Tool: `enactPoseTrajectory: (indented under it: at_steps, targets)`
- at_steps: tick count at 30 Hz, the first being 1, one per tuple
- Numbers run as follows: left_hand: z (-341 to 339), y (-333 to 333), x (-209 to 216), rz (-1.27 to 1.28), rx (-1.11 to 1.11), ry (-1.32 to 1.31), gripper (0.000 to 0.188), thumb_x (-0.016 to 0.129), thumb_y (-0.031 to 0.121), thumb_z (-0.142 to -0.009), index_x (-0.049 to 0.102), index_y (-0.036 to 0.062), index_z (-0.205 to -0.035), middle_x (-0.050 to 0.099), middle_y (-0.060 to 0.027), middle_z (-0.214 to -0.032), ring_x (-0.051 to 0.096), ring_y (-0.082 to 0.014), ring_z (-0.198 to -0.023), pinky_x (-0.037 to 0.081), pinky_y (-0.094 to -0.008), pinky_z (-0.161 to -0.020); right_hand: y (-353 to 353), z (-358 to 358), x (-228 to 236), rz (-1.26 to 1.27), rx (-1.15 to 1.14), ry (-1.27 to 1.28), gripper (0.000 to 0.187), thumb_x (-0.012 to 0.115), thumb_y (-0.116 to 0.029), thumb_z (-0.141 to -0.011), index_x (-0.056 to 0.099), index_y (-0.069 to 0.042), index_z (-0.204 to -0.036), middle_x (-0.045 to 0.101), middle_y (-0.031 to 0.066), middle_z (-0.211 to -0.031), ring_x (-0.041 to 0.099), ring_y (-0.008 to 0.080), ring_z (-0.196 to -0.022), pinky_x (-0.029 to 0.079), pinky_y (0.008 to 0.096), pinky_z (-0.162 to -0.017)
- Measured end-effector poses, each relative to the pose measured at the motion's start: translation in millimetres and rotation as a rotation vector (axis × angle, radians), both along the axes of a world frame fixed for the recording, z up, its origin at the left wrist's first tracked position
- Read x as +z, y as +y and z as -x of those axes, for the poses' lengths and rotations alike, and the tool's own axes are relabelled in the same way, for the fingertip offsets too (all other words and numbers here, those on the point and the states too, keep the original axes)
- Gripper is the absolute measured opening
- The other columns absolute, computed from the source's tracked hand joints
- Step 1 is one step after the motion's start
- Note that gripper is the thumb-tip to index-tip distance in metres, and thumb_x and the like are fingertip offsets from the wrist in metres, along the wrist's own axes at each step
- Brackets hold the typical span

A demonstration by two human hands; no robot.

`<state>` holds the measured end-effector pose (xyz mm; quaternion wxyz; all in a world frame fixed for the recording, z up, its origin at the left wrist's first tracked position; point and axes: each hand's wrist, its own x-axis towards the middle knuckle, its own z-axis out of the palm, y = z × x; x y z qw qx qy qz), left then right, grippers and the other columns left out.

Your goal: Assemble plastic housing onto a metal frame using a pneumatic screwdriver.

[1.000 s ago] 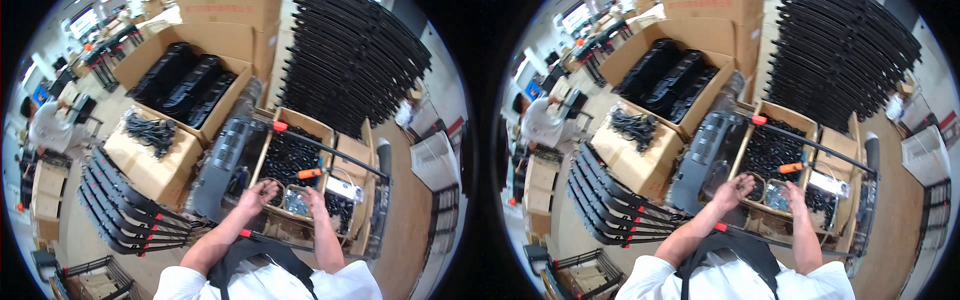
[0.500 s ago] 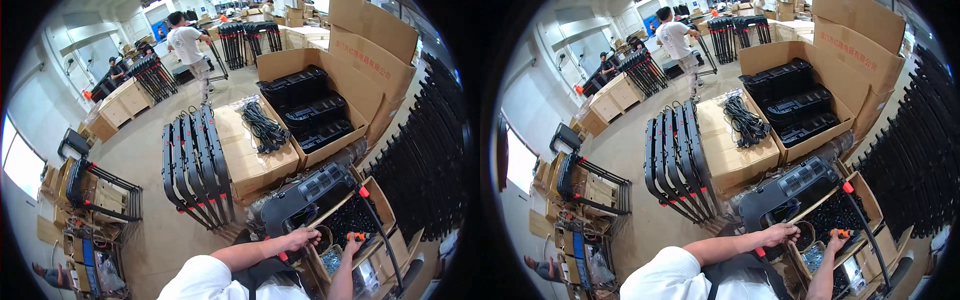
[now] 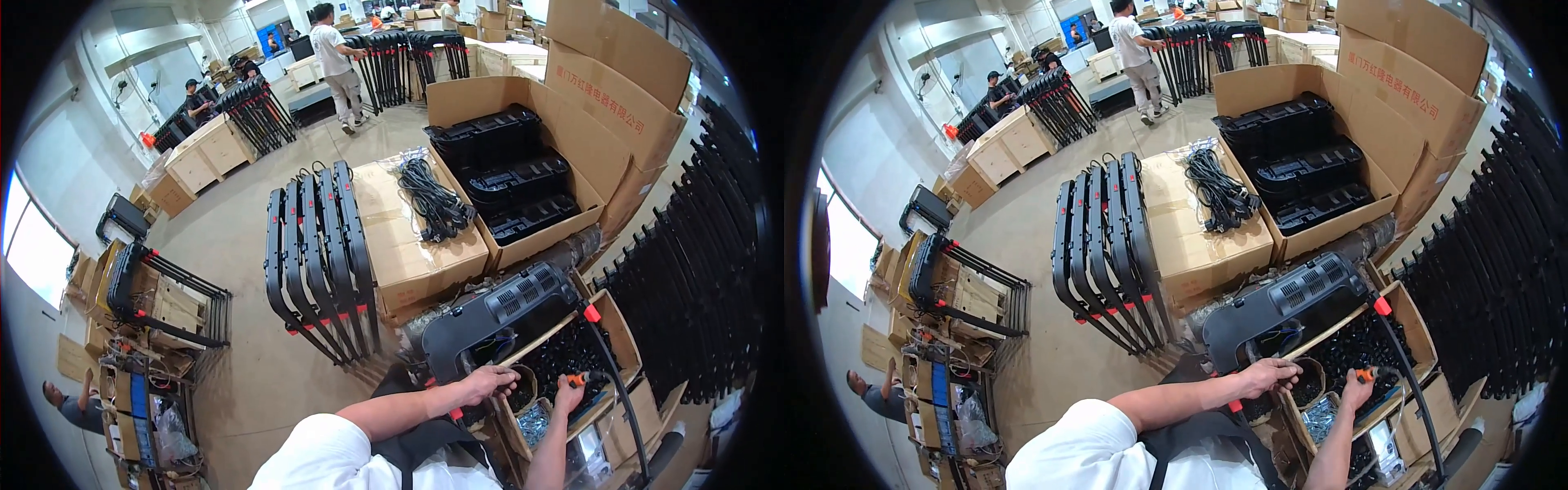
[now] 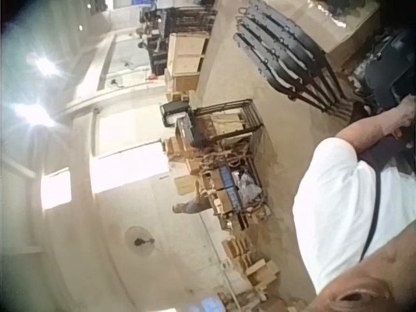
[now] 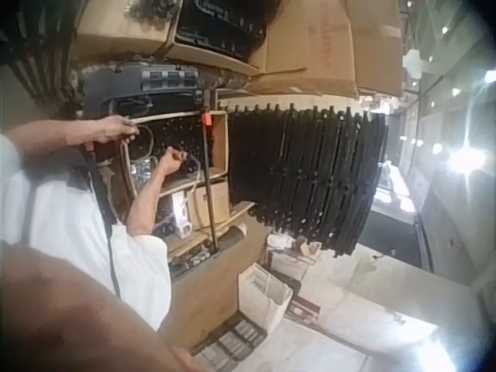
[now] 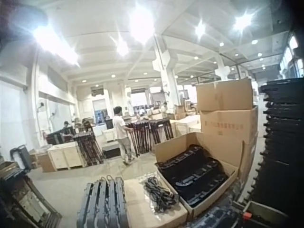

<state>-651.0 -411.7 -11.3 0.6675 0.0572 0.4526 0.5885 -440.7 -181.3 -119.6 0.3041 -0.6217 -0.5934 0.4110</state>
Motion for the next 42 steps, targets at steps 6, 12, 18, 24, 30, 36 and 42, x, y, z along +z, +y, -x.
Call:
enactPoseTrajectory:
  at_steps: [6, 12, 18, 24, 30, 36, 42]
  targets:
    - [14, 17, -9, -0.010, 0.028, -0.137, 0.023, 0.063, 0.021, -0.105, 0.066, 0.0028, -0.118, 0.071, -0.0030, -0.096, 0.067, -0.0112, -0.077, 0.060, -0.0256, -0.069, -33, -15, 73, -0.171, 0.101, 0.460, 0.047, 0.075, 0.004, -0.087, 0.058, -0.001, -0.130, 0.065, 0.0091, -0.117, 0.063, 0.0217, -0.111, 0.050, 0.0346, -0.102]
    - [21, 40, -6, -0.001, 0.116, -0.333, 0.019, 0.063, 0.026, -0.105, 0.067, 0.0074, -0.109, 0.068, 0.0004, -0.088, 0.065, -0.0095, -0.071, 0.058, -0.0235, -0.062, -91, 21, 199, -0.256, 0.146, 0.660, 0.053, 0.071, -0.001, -0.092, 0.048, 0.003, -0.140, 0.060, 0.0201, -0.133, 0.061, 0.0287, -0.122, 0.045, 0.0447, -0.110]
    - [40, 45, 15, 0.030, 0.111, -0.372, 0.024, 0.061, 0.034, -0.106, 0.067, 0.0114, -0.108, 0.065, 0.0051, -0.087, 0.064, -0.0071, -0.072, 0.058, -0.0214, -0.062, -132, 80, 243, -0.240, 0.211, 0.729, 0.056, 0.072, -0.007, -0.091, 0.048, 0.002, -0.140, 0.062, 0.0230, -0.131, 0.060, 0.0308, -0.122, 0.042, 0.0464, -0.113]
    - [57, 45, 16, -0.049, 0.224, -0.446, 0.026, 0.063, 0.036, -0.104, 0.068, 0.0108, -0.100, 0.067, 0.0039, -0.083, 0.067, -0.0080, -0.067, 0.060, -0.0221, -0.057, -143, 111, 240, -0.182, 0.295, 0.665, 0.054, 0.072, -0.005, -0.090, 0.050, 0.002, -0.138, 0.064, 0.0231, -0.128, 0.062, 0.0307, -0.118, 0.044, 0.0456, -0.111]
    - [72, 35, 12, -0.122, 0.281, -0.460, 0.024, 0.057, 0.030, -0.108, 0.066, 0.0081, -0.113, 0.070, -0.0013, -0.091, 0.071, -0.0128, -0.078, 0.061, -0.0248, -0.065, -146, 125, 237, -0.165, 0.371, 0.682, 0.054, 0.072, -0.007, -0.091, 0.049, 0.001, -0.139, 0.063, 0.0235, -0.130, 0.061, 0.0302, -0.121, 0.043, 0.0458, -0.112]
    - [68, 23, 14, -0.168, 0.265, -0.490, 0.024, 0.055, 0.025, -0.108, 0.063, 0.0051, -0.119, 0.071, -0.0035, -0.093, 0.072, -0.0149, -0.080, 0.063, -0.0260, -0.068, -151, 119, 241, -0.178, 0.387, 0.633, 0.054, 0.072, -0.007, -0.090, 0.049, 0.000, -0.138, 0.064, 0.0231, -0.129, 0.062, 0.0310, -0.121, 0.044, 0.0459, -0.112]
    - [65, 14, 12, -0.100, 0.317, -0.469, 0.025, 0.056, 0.024, -0.108, 0.064, 0.0052, -0.121, 0.071, -0.0037, -0.095, 0.072, -0.0151, -0.081, 0.063, -0.0260, -0.069, -152, 118, 240, -0.144, 0.426, 0.618, 0.056, 0.074, -0.008, -0.087, 0.050, 0.000, -0.137, 0.065, 0.0222, -0.127, 0.063, 0.0285, -0.119, 0.045, 0.0450, -0.111]
